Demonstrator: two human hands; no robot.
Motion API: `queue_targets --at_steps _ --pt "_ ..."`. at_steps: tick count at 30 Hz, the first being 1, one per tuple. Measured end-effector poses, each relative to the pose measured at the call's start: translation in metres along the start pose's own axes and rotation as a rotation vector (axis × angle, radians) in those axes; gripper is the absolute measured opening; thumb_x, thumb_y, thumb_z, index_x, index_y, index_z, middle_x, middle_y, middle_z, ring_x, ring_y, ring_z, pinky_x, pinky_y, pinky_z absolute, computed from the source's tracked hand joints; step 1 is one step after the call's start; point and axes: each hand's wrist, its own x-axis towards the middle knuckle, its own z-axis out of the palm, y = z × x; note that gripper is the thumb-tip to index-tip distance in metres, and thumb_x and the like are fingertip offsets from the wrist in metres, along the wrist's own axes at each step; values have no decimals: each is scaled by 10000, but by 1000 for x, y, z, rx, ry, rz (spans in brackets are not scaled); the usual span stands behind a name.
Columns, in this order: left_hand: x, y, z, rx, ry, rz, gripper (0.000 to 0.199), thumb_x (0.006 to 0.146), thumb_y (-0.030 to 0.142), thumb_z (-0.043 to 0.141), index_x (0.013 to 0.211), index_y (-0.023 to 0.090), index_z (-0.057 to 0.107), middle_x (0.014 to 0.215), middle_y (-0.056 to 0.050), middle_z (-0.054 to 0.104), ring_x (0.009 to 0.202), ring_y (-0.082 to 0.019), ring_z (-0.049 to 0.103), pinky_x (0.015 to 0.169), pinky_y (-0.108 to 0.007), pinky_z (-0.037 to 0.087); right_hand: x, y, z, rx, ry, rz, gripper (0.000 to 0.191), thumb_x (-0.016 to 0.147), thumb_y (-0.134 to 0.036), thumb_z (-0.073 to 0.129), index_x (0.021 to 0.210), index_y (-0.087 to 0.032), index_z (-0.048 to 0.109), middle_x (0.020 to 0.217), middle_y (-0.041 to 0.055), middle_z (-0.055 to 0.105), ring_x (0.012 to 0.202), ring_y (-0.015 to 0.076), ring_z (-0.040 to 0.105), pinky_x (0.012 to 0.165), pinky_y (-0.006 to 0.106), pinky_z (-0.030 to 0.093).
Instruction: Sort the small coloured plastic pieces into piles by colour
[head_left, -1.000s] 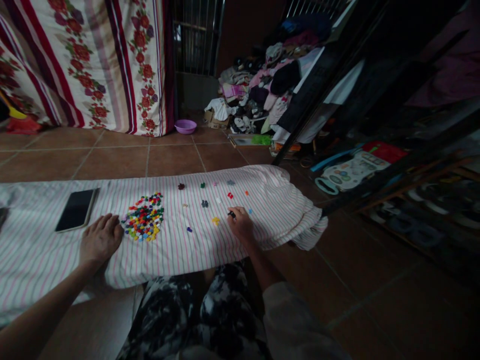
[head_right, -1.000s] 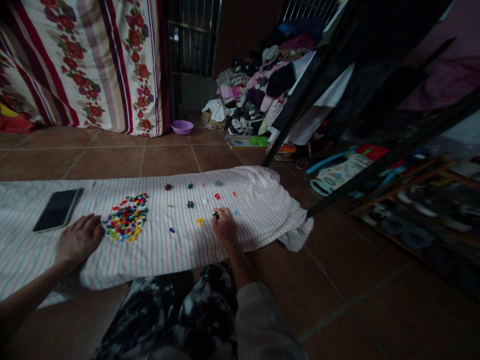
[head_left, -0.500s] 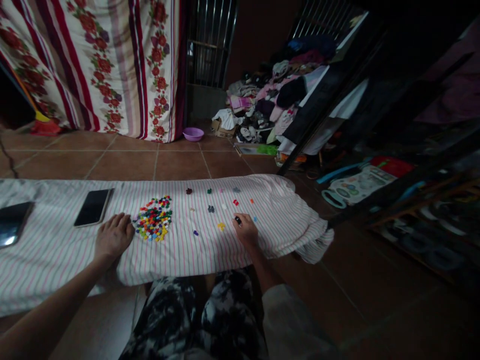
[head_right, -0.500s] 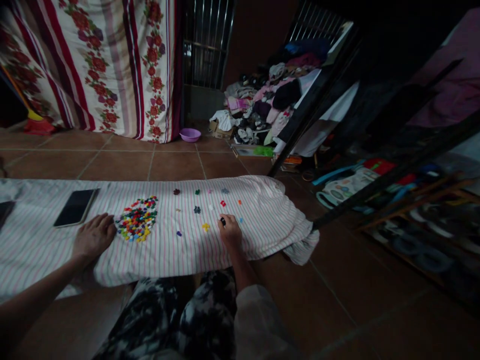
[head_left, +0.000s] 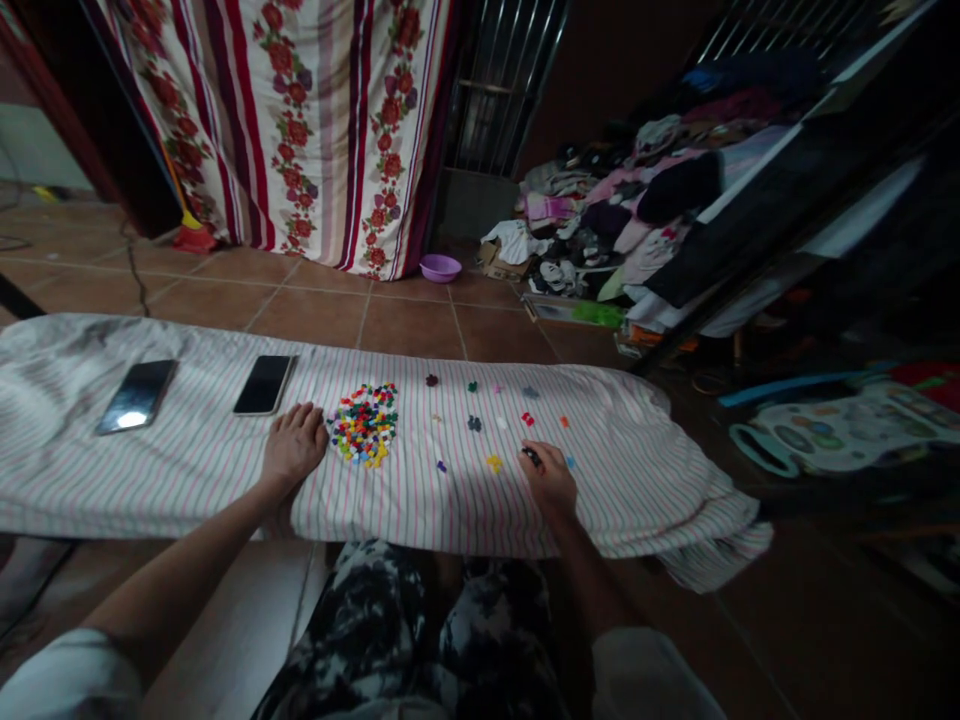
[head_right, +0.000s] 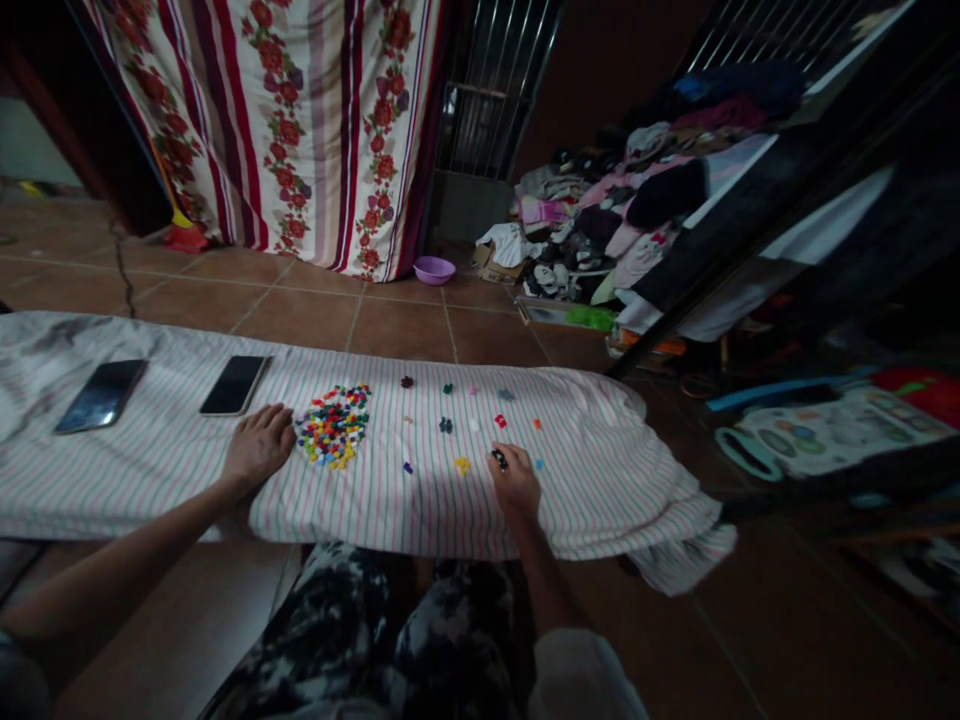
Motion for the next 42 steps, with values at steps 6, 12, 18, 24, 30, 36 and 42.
queue_targets --at_steps 6,12,18,24,30,36,42 --pt "-1 -2 3 25 3 13 449 942 330 349 1255 134 605 1371 -140 597 1317 -302 493 1088 -451 353 4 3 -5 142 108 -79 376 867 -487 496 912 -200 735 970 122 697 913 244 648 806 385 530" --pt "-1 0 5 19 14 2 441 935 324 361 1249 140 609 1368 -143 600 1318 -305 494 1081 -460 361 3 -27 -6 119 204 -177 339 903 -435 504 912 -178 726 869 92 679 732 188 621 712 330 518" --pt "0 1 3 0 9 -14 433 923 317 378 1250 149 607 1369 -145 598 1331 -308 483 1087 -470 356 14 -116 29 221 -143 -429 257 924 -297 493 1003 -194 715 920 65 693 782 172 624 757 301 504" --pt "0 1 3 -11 7 -10 446 931 323 363 1261 142 602 1377 -145 592 1334 -308 480 1094 -474 355 34 -192 80 205 -477 -635 230 937 -223 524 1012 -223 741 974 63 723 940 209 583 880 344 445" --pt "2 1 4 -7 20 -8 431 931 318 374 1248 150 614 1380 -138 593 1324 -303 494 1091 -471 367 46 -226 121 1 -633 -625 254 949 -207 526 1009 -240 771 1027 48 734 1019 224 525 926 345 384" --pt "2 2 3 -9 12 -12 432 933 316 378 1252 144 613 1386 -140 589 1334 -305 487 1094 -471 368 53 -248 129 -128 -710 -533 251 938 -224 542 1035 -258 770 1081 52 727 1087 226 503 934 326 350" --pt "2 3 3 -10 17 -16 427 931 316 380 1246 151 617 1379 -138 596 1328 -305 496 1089 -471 370 60 -269 126 -244 -773 -490 187 899 -257 603 976 -244 772 1064 59 732 1111 233 508 916 314 346"
